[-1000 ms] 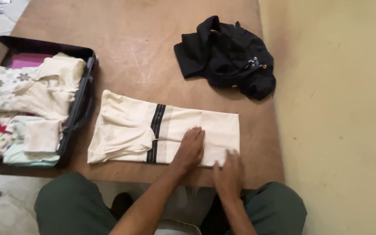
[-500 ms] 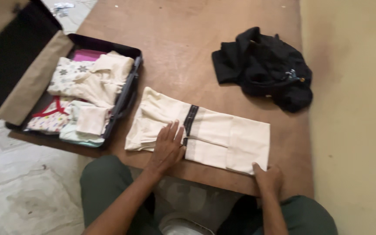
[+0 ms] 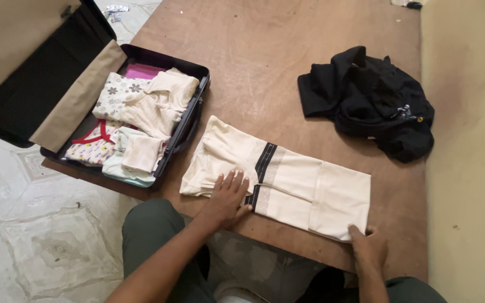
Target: The person folds a cream-colored top and a black t-shirt on a wooden table, then places them into an open suitcase. The person also folds a pair of black trousers and sets them aside.
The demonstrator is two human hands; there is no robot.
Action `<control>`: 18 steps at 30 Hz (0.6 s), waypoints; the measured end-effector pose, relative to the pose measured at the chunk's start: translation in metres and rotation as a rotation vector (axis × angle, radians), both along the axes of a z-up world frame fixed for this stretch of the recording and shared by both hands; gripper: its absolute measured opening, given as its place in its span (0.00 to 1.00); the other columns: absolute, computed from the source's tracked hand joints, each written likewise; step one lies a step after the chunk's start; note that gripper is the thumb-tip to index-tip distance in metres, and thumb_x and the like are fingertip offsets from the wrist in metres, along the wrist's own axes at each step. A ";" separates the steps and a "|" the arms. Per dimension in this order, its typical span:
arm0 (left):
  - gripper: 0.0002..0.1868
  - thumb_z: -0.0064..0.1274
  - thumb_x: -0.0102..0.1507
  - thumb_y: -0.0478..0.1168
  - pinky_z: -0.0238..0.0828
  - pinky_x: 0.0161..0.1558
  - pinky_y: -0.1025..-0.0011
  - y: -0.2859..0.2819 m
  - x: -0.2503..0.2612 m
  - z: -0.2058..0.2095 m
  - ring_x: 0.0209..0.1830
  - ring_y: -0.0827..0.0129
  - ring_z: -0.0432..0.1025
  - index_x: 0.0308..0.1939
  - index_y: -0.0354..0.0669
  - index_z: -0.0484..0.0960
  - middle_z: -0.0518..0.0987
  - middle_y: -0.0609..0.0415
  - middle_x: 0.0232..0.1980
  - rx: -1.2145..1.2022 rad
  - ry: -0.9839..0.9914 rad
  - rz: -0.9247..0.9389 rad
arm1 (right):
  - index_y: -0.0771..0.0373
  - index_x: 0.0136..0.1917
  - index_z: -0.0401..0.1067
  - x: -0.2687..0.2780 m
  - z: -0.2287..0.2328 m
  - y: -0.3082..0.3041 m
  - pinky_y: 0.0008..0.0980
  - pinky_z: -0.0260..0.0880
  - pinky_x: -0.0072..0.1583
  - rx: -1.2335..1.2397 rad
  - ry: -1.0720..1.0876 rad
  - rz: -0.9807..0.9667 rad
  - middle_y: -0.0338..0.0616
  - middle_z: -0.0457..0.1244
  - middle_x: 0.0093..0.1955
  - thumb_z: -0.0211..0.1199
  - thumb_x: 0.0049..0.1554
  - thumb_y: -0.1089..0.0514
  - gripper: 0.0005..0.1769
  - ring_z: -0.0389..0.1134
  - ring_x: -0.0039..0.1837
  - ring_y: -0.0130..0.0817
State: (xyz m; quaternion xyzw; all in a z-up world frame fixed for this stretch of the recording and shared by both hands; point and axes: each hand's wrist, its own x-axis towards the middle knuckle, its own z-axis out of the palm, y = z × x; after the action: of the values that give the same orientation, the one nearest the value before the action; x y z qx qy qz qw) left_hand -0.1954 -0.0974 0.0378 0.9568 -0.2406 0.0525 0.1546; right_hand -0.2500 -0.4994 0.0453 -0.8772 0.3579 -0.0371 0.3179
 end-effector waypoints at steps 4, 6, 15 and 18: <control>0.26 0.52 0.65 0.48 0.60 0.69 0.51 0.008 0.006 0.014 0.70 0.43 0.65 0.62 0.35 0.75 0.72 0.36 0.67 -0.389 0.005 0.063 | 0.73 0.57 0.76 0.009 0.036 0.013 0.50 0.69 0.57 -0.104 -0.176 0.136 0.66 0.69 0.54 0.71 0.49 0.47 0.30 0.71 0.55 0.60; 0.23 0.50 0.67 0.48 0.69 0.61 0.58 0.018 0.012 0.015 0.59 0.49 0.73 0.59 0.36 0.77 0.77 0.39 0.60 -0.603 0.151 0.156 | 0.72 0.57 0.76 0.017 0.063 0.034 0.50 0.69 0.59 -0.174 -0.298 0.230 0.66 0.69 0.55 0.69 0.52 0.49 0.27 0.71 0.57 0.61; 0.33 0.35 0.70 0.62 0.76 0.43 0.68 0.082 0.046 -0.018 0.39 0.64 0.78 0.61 0.37 0.75 0.82 0.47 0.47 -1.363 0.749 0.502 | 0.69 0.59 0.70 0.063 0.136 0.243 0.48 0.70 0.54 0.096 -0.460 0.657 0.59 0.65 0.56 0.62 0.55 0.60 0.20 0.71 0.49 0.55; 0.36 0.36 0.69 0.65 0.77 0.42 0.65 0.100 0.046 -0.031 0.41 0.61 0.78 0.64 0.37 0.72 0.80 0.47 0.47 -1.530 0.816 0.662 | 0.68 0.58 0.70 0.071 0.116 0.323 0.48 0.69 0.58 0.144 -0.600 0.949 0.60 0.64 0.56 0.62 0.55 0.64 0.18 0.67 0.57 0.58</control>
State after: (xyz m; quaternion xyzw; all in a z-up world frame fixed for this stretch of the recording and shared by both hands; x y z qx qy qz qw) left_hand -0.1497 0.0023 0.0066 0.5587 0.2180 -0.1024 0.7936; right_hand -0.1786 -0.1767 0.1609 -0.8691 -0.1802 -0.1135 0.4465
